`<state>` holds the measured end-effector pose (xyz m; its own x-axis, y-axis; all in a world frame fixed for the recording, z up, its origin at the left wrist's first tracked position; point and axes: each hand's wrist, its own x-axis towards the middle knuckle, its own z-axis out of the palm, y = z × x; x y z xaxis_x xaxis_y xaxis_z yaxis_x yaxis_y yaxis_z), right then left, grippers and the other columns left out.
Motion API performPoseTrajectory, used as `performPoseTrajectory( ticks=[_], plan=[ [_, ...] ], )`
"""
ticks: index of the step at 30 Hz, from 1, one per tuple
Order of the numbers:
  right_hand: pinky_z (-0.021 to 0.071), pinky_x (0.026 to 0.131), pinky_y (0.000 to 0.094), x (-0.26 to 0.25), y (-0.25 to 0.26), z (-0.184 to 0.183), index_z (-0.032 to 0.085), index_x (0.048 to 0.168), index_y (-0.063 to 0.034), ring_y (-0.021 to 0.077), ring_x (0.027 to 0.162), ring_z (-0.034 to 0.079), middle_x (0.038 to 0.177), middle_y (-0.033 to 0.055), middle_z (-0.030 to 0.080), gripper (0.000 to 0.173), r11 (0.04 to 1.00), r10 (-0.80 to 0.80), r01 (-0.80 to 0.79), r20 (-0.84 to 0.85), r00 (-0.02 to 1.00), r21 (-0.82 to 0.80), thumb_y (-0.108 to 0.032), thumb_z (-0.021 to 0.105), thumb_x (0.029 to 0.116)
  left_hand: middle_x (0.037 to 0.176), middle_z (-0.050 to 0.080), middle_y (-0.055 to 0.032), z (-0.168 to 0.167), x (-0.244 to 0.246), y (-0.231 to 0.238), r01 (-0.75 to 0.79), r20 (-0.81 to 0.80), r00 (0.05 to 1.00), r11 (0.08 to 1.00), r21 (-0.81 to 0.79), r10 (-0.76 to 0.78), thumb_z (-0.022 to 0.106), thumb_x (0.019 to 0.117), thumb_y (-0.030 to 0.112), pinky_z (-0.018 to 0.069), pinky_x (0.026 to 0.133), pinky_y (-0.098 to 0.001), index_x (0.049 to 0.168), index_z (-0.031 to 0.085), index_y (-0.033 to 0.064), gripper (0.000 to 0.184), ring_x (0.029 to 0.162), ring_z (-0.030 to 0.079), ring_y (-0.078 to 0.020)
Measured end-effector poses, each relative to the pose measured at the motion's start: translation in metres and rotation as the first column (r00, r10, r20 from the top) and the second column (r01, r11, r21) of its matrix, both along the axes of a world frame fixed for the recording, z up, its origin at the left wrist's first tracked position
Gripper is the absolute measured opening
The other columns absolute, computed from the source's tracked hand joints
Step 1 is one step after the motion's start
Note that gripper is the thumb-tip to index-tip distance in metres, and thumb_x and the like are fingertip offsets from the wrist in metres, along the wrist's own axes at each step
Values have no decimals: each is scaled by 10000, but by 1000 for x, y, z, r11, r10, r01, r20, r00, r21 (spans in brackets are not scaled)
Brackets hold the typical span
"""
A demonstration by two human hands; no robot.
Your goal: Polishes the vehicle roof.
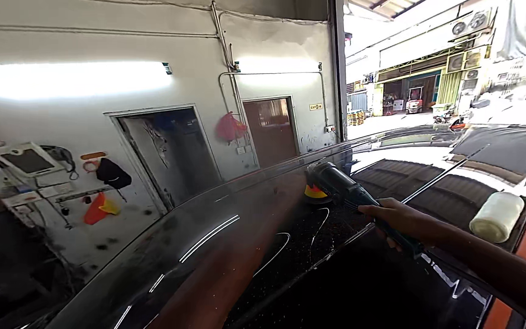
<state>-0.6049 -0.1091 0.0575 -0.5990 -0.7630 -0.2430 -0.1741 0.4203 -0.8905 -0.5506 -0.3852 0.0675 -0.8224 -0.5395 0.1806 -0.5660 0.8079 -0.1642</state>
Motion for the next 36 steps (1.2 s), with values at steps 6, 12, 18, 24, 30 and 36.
performPoseTrajectory(
  ticks=[6,12,18,24,30,36],
  plan=[
    [549,423,327,-19,22,1,563,1070,-59,188,434,599,611,98,579,459,1000,-18,18,-3,1000,20,-503,451,1074,1199,660,-253,-1,-20,15,79,-6,997,997,13,-79,471,1052,88,554,868,-591,1346,517,-2,311,1085,678,-435],
    [529,413,297,-11,38,12,549,1074,-65,174,431,592,611,86,564,436,994,-94,92,28,995,61,-481,420,1089,1176,662,-260,4,-27,34,78,20,997,997,9,-79,454,1062,92,552,875,-586,1358,502,-1,315,1106,668,-446],
    [524,413,289,-3,44,17,560,1043,-63,162,427,585,594,68,558,440,992,-106,106,-4,994,75,-476,419,1093,1178,664,-257,5,-20,40,86,26,996,996,26,-87,454,1062,92,548,875,-584,1382,480,-2,335,1100,672,-441],
    [539,413,319,-1,37,11,571,1040,-65,189,426,597,591,97,575,455,997,-21,25,-48,999,74,-500,443,1081,1172,668,-246,0,0,27,76,32,997,997,27,-76,463,1057,92,554,867,-578,1355,495,2,313,1085,679,-430],
    [545,415,327,13,26,15,557,1049,-69,191,429,600,599,95,577,458,995,24,-19,-48,999,97,-514,449,1074,1176,665,-249,1,30,19,47,35,998,997,58,-49,452,1064,92,549,878,-570,1357,495,-8,312,1100,674,-425],
    [551,422,334,29,16,14,563,1076,-72,197,440,611,615,99,592,472,992,90,-85,-47,995,95,-529,446,1071,1175,666,-243,0,60,9,26,53,998,997,71,-29,476,1050,72,552,891,-566,1357,504,-7,318,1098,674,-421]
  ],
)
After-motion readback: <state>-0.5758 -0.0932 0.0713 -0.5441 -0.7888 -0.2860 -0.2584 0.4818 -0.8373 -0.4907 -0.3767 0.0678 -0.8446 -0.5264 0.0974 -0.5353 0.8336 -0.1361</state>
